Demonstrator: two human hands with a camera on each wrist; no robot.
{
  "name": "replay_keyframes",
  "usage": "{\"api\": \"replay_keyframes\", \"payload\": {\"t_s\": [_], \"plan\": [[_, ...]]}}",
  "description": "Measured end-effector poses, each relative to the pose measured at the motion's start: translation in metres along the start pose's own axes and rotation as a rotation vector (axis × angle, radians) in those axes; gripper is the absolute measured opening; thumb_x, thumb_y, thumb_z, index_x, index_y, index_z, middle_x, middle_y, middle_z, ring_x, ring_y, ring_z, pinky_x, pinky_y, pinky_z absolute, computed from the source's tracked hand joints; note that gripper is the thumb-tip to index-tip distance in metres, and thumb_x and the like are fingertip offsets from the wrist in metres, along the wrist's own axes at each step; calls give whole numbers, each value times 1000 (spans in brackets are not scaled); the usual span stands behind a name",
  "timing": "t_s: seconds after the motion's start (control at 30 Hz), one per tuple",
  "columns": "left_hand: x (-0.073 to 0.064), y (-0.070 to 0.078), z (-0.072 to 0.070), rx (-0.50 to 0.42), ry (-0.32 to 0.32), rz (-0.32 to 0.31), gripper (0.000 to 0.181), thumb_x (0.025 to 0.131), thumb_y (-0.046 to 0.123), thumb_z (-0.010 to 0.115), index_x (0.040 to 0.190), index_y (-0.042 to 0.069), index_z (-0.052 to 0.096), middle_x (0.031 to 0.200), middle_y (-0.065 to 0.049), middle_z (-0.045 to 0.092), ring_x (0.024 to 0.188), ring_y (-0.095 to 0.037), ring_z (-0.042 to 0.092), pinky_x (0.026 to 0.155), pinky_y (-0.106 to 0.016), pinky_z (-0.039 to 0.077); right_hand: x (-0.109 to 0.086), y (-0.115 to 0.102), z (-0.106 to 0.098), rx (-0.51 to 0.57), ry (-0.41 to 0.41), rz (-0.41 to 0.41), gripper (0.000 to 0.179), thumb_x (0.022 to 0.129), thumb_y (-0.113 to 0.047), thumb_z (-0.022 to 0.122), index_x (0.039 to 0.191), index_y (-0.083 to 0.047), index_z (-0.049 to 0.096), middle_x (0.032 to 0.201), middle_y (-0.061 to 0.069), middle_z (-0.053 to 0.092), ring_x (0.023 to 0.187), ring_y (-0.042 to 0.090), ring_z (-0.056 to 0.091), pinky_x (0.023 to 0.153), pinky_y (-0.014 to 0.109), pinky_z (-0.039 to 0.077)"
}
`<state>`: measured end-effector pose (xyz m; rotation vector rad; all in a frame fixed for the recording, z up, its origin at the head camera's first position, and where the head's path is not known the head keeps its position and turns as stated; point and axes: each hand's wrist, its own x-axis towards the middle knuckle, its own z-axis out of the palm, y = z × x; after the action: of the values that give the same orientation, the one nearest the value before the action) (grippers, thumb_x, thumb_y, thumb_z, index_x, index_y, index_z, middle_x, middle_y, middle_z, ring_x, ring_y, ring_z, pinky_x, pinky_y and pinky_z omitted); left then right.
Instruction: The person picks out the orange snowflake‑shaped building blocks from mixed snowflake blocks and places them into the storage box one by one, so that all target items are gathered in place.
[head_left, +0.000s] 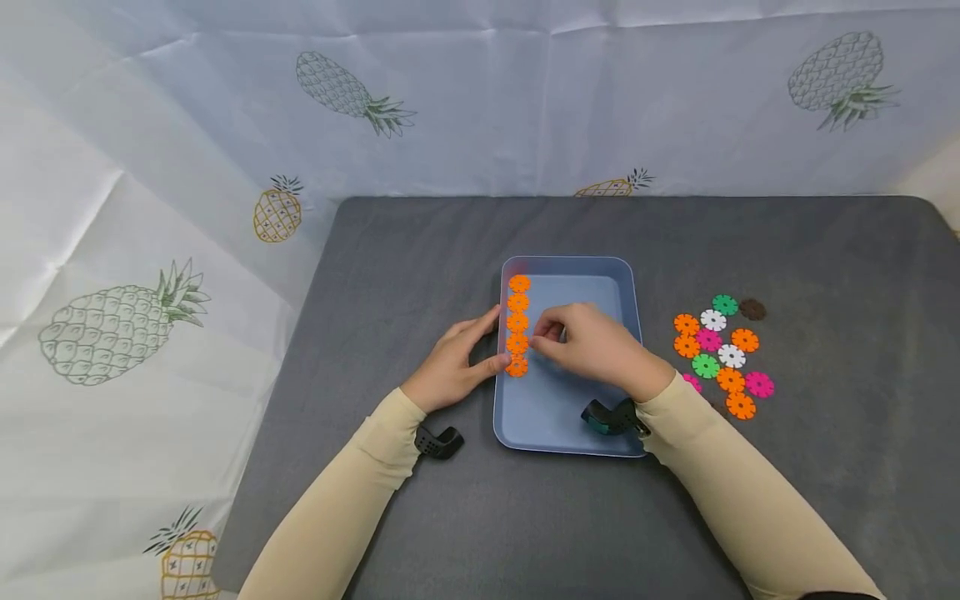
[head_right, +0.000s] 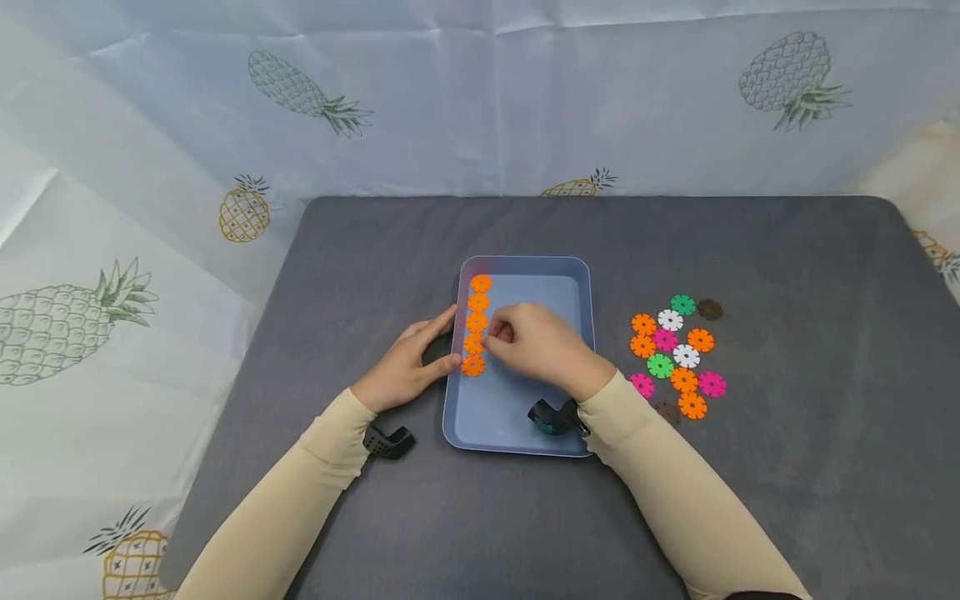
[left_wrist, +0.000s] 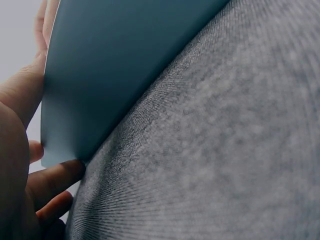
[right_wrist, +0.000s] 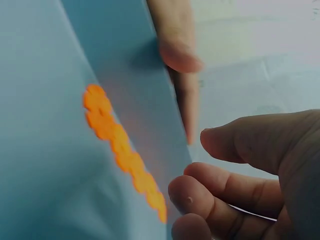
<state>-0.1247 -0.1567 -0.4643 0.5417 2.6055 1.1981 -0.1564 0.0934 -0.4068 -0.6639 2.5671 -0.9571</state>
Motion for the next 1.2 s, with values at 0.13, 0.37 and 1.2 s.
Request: {"api": "replay_keyframes", "payload": {"t_s": [0.13, 0.37, 1.2], "plan": [[-1, 1, 0, -7, 1, -3, 84, 101, 57, 64, 169, 24, 27, 166, -7, 42, 152, -33, 35, 121, -58, 33, -8, 3, -11, -11, 38, 10, 13, 99, -25, 73, 92, -14, 76, 81, -2, 67, 62, 16, 55, 62, 35, 48], [-1, 1, 1, -9, -1, -12, 82, 102, 48, 68, 169, 24, 27, 167, -6, 41, 153, -33, 34, 121, -58, 32, -23, 14, -26, -35, 96, 47, 14, 100, -27, 73, 94, -15, 77, 82, -2, 67, 62, 17, 54, 59, 34, 46], [-1, -1, 2, -3, -3, -9, 85, 100, 60, 63, 169, 28, 25, 167, -7, 41, 153, -32, 33, 120, -58, 33, -73, 82, -70, -61, 154, 215, 31, 105, -37, 66, 107, -8, 76, 91, 6, 72, 68, 18, 60, 62, 33, 48]]}}
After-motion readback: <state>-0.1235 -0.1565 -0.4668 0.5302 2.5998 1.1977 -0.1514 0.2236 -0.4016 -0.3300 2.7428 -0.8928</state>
